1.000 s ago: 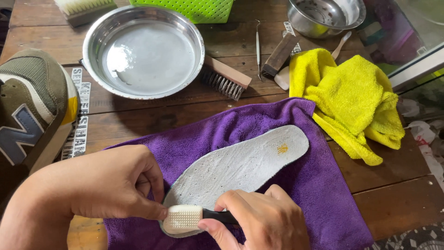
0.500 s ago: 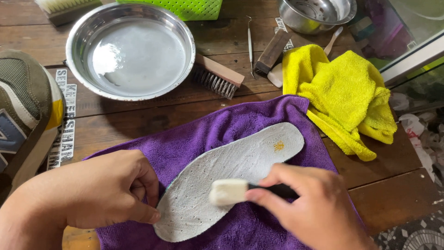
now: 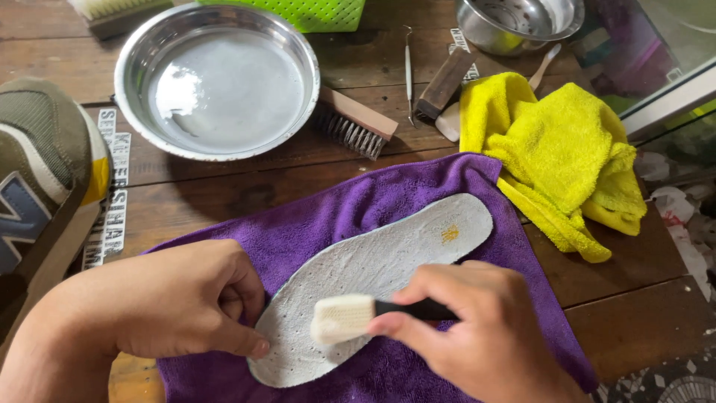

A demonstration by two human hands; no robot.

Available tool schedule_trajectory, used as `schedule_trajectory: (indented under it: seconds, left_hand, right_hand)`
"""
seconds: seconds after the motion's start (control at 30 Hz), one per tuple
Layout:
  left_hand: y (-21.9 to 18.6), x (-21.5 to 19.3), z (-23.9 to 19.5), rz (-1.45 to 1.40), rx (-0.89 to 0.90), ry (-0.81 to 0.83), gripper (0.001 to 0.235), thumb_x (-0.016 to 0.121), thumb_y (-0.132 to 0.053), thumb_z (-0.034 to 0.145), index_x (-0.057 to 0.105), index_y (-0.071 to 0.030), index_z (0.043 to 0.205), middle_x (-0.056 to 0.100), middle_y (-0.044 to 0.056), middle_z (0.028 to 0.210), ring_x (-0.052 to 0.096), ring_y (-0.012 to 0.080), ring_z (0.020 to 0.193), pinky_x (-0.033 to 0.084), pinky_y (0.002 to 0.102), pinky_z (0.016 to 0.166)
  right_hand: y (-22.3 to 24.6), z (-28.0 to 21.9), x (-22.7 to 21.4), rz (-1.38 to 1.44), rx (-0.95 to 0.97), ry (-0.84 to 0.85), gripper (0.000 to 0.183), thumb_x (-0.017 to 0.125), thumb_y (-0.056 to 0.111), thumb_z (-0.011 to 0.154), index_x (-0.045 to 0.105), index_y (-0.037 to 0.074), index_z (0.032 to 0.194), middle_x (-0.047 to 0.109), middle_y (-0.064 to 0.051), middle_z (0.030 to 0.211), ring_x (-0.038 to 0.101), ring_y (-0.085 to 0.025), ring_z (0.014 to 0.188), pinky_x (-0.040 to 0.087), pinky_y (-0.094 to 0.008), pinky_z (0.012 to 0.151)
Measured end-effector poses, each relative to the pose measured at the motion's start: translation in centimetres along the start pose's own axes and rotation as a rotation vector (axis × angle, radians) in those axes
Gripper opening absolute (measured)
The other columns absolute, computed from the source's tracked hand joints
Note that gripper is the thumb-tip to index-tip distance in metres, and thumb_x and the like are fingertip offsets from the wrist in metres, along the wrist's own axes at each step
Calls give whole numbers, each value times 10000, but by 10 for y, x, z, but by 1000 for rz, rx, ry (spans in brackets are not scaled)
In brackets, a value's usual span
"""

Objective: The person cleans a white shoe insole placed on a purple towel using a wooden brush and a smaller white brush. They repeatedly dip the brushes into a metal bowl of soapy water and scrub the insole surface. A sneaker is visible on the table next to the work area.

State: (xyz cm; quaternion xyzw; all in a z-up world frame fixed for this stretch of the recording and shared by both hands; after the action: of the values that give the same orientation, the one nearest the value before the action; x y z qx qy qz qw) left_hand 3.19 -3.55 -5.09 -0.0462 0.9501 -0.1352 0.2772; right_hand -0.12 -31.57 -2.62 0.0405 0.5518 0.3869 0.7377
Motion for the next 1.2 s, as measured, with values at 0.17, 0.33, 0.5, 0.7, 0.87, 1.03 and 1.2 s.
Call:
schedule_trajectory:
  seconds: [0.17, 0.33, 0.5, 0.7, 0.87, 1.03, 1.2]
  left_hand:
    - [4, 4, 14, -30, 123, 9, 343, 1036, -405, 837, 821, -176, 699, 662, -60, 575, 534, 89, 578, 449, 288, 593]
    - [-1, -3, 4, -48, 68, 0, 279, 1012, -391, 852, 841, -192, 757, 679, -70, 606, 542, 87, 600, 424, 292, 600]
    - [-3, -2, -2, -46, 19, 5, 284, 1002, -387, 858, 823, -192, 756, 662, -71, 608, 535, 94, 600, 408, 294, 587]
    - [0, 1, 8, -47, 55, 14, 344, 1025, -367, 855, 795, -163, 701, 657, -56, 581, 510, 96, 584, 410, 291, 597]
    - [0, -1, 8, -119, 31, 23, 376, 1056, -342, 880, 803, -133, 696, 654, -40, 594, 513, 109, 581, 413, 293, 583]
    - [0, -1, 4, -79, 46, -3, 302, 1018, -375, 862, 825, -181, 734, 660, -65, 595, 526, 90, 590, 417, 293, 597]
    - [0, -3, 3, -86, 12, 5, 336, 1013, -347, 867, 775, -166, 714, 618, -54, 593, 507, 108, 586, 394, 300, 593]
  right_hand:
    - [-25, 7, -5, -51, -99, 128, 298, 962, 459, 819, 836, 188, 815, 851, 95, 730, 722, -33, 530, 562, -265, 489]
    - [-110, 17, -56, -324, 322, 152, 255, 981, 430, 785, 891, 210, 876, 900, 102, 902, 786, -98, 858, 572, -321, 726]
    - [-68, 18, -43, -422, 155, 127, 340, 955, 499, 804, 879, 189, 920, 867, 103, 847, 723, -134, 568, 540, -367, 641]
    - [8, 18, 11, -70, -175, 88, 409, 928, 551, 892, 708, 221, 793, 734, 77, 654, 698, -206, 528, 496, -418, 541]
    - [-51, 28, -14, -119, -26, 191, 215, 990, 402, 808, 864, 227, 820, 836, 113, 697, 602, -62, 450, 443, -318, 411]
    - [-121, 27, -53, -291, 480, 181, 220, 972, 391, 817, 896, 194, 879, 918, 41, 984, 857, -138, 1066, 661, -350, 837]
    - [-84, 23, -42, -369, 201, 20, 316, 982, 469, 844, 852, 182, 869, 840, 75, 841, 778, -140, 763, 551, -358, 657]
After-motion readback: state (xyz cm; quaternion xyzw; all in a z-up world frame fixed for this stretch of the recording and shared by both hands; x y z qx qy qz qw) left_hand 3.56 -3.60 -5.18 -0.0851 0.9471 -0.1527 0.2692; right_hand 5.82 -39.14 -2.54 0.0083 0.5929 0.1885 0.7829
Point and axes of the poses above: each hand's wrist, its own z-axis towards the middle knuckle, its own x-axis out of the palm, y = z × x, the point moved 5 cm from there along z, towards the middle knuckle
